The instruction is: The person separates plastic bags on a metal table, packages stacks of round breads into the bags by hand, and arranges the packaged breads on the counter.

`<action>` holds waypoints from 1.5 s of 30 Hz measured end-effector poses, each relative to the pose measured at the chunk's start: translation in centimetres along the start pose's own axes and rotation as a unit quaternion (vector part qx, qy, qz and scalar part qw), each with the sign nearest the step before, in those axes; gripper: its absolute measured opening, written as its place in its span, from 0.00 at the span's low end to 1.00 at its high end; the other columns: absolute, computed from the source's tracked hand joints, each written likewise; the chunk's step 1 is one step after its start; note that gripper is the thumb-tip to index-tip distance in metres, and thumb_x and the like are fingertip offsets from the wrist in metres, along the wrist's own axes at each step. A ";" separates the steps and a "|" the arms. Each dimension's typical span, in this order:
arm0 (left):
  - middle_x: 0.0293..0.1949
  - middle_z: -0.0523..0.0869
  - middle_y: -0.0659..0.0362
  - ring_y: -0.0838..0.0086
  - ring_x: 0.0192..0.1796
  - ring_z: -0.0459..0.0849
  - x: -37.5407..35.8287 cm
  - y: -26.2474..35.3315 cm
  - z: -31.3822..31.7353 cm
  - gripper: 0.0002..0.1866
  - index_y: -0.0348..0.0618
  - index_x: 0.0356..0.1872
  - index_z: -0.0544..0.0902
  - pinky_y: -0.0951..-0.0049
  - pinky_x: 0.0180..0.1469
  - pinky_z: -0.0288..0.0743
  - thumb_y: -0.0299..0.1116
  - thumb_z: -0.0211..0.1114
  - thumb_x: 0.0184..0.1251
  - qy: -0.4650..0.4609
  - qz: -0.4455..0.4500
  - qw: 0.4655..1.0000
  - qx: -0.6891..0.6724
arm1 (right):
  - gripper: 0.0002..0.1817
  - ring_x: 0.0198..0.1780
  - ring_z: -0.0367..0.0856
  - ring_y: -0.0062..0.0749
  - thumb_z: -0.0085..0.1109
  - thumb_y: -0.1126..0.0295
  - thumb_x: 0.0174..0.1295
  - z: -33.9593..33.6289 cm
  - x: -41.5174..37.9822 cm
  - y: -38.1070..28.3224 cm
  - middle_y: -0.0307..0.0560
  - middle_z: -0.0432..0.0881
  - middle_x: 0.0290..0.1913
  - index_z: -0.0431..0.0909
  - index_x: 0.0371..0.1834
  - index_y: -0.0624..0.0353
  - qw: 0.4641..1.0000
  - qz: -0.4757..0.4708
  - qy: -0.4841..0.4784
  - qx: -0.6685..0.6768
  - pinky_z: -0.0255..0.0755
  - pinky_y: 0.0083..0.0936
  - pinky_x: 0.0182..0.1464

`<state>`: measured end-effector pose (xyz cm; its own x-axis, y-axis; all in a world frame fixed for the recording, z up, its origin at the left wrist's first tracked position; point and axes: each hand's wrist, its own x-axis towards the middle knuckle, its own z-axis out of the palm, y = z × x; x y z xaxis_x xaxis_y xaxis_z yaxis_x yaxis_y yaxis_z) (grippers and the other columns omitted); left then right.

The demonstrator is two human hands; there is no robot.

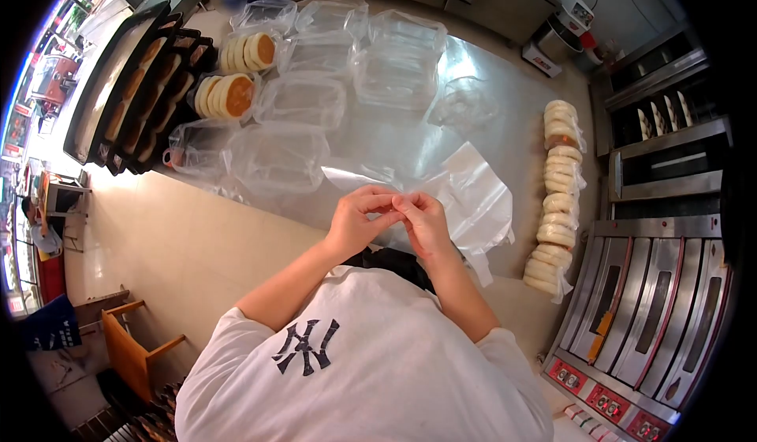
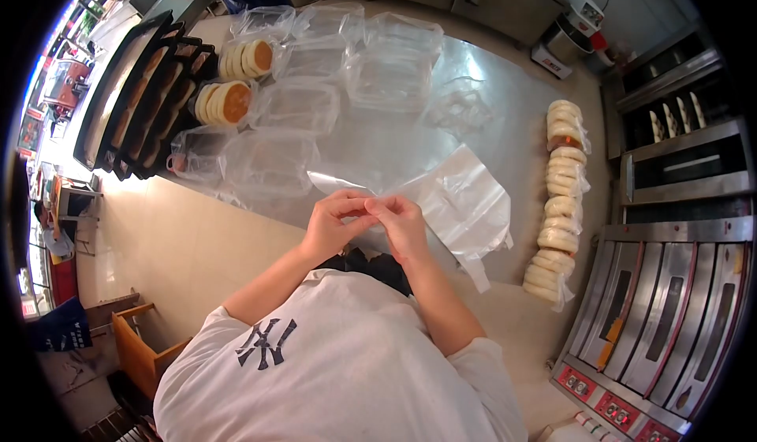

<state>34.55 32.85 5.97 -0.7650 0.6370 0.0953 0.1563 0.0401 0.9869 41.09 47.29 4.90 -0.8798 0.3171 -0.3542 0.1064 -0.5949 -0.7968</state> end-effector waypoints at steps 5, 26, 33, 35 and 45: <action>0.40 0.86 0.59 0.73 0.40 0.85 -0.4 -1.1 1.0 0.08 0.37 0.47 0.84 0.75 0.44 0.82 0.27 0.65 0.70 0.019 -0.054 0.998 -0.026 | 0.17 0.28 0.73 0.19 0.72 0.66 0.60 -1.9 1.1 1.6 0.34 0.77 0.25 0.76 0.20 0.60 0.999 -0.013 -0.024 -0.041 0.68 0.24 0.31; 0.30 0.81 0.59 0.70 0.31 0.79 8.3 5.3 -5.0 0.15 0.41 0.49 0.84 0.72 0.32 0.73 0.23 0.66 0.60 0.040 0.186 0.918 0.348 | 0.13 0.34 0.84 0.53 0.54 0.61 0.69 -5.0 4.1 -11.6 0.56 0.84 0.30 0.87 0.39 0.53 0.629 -0.279 0.105 -0.718 0.77 0.43 0.37; 0.42 0.86 0.55 0.58 0.47 0.84 11.3 7.1 -3.2 0.07 0.45 0.35 0.82 0.60 0.52 0.76 0.23 0.57 0.61 0.172 0.502 0.742 0.410 | 0.06 0.28 0.83 0.36 0.61 0.71 0.65 -10.7 3.3 -15.2 0.48 0.84 0.28 0.85 0.37 0.61 0.560 -0.503 0.187 -0.631 0.76 0.33 0.33; 0.41 0.85 0.54 0.57 0.47 0.82 11.2 -0.9 -2.1 0.07 0.43 0.36 0.82 0.61 0.50 0.75 0.23 0.56 0.62 0.095 0.054 0.945 0.310 | 0.04 0.27 0.82 0.39 0.62 0.72 0.64 -12.5 3.5 -13.3 0.47 0.83 0.27 0.84 0.34 0.60 0.482 -0.412 0.173 -0.753 0.74 0.32 0.31; 0.28 0.81 0.55 0.67 0.31 0.83 0.7 -8.0 1.3 0.17 0.38 0.38 0.79 0.69 0.42 0.78 0.44 0.57 0.73 0.134 -0.422 0.883 -0.154 | 0.12 0.43 0.85 0.45 0.71 0.65 0.56 -11.1 13.2 -9.8 0.44 0.86 0.37 0.83 0.40 0.56 0.695 -0.129 0.074 -0.703 0.77 0.37 0.43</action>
<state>33.59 34.03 -2.02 -0.6546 0.2738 -0.7047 -0.6858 0.1772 0.7059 33.60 65.54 2.60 -0.9073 0.4137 -0.0750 0.3937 0.7735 -0.4967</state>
